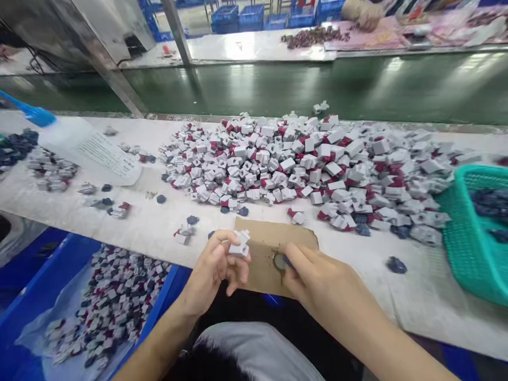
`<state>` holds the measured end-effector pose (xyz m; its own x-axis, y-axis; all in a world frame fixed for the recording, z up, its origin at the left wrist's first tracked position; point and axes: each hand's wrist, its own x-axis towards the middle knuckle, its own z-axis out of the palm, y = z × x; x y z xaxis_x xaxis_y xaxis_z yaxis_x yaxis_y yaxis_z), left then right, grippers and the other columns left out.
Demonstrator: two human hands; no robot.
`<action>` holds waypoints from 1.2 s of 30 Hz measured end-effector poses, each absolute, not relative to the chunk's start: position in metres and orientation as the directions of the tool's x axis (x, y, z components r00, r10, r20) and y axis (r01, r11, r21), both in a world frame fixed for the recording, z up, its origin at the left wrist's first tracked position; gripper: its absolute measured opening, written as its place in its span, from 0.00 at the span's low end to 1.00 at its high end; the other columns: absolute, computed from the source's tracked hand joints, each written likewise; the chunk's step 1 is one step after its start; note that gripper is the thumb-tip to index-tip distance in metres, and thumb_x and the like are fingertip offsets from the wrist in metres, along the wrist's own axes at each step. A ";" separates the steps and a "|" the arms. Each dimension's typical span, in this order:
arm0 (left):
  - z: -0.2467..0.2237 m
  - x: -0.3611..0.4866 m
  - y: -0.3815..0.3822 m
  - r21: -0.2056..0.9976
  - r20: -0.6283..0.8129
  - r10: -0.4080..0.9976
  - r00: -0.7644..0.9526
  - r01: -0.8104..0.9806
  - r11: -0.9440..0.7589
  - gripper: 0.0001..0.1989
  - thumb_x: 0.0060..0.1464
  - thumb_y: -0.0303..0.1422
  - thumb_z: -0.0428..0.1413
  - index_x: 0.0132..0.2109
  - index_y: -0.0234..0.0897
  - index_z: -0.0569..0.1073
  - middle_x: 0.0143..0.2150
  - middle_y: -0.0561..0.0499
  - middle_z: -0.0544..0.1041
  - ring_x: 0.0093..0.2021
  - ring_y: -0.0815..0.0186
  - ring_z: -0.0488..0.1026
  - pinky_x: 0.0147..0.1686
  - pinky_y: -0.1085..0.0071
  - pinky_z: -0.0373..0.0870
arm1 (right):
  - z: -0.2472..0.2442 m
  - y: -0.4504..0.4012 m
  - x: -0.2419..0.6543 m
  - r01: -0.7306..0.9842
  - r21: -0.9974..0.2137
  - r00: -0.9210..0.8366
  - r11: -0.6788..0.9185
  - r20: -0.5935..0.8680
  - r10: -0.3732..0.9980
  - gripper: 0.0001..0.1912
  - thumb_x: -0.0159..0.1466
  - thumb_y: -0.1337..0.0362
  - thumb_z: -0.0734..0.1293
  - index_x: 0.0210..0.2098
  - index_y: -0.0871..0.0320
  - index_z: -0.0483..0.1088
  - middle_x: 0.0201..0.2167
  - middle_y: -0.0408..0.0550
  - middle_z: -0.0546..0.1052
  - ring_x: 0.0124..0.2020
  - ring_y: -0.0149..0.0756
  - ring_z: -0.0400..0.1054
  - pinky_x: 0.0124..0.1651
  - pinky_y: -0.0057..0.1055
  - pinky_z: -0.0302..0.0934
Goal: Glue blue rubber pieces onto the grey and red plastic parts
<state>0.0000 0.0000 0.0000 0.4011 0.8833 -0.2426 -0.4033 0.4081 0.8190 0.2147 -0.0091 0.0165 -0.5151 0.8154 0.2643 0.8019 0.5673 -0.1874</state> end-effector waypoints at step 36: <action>0.021 0.016 -0.007 0.961 -0.098 0.960 0.263 -0.224 0.160 0.10 0.42 0.25 0.67 0.34 0.34 0.76 0.30 0.51 0.78 0.29 0.70 0.74 0.28 0.79 0.70 | 0.066 0.010 0.208 0.437 -0.756 -0.613 0.487 0.146 0.777 0.10 0.70 0.63 0.61 0.32 0.58 0.66 0.26 0.39 0.73 0.24 0.24 0.66 0.25 0.19 0.59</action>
<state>0.0163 -0.0071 0.0212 0.2632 0.9598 -0.0979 -0.2244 0.1596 0.9614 0.2076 0.0099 0.0662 -0.6130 0.7765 0.1457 0.4373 0.4871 -0.7560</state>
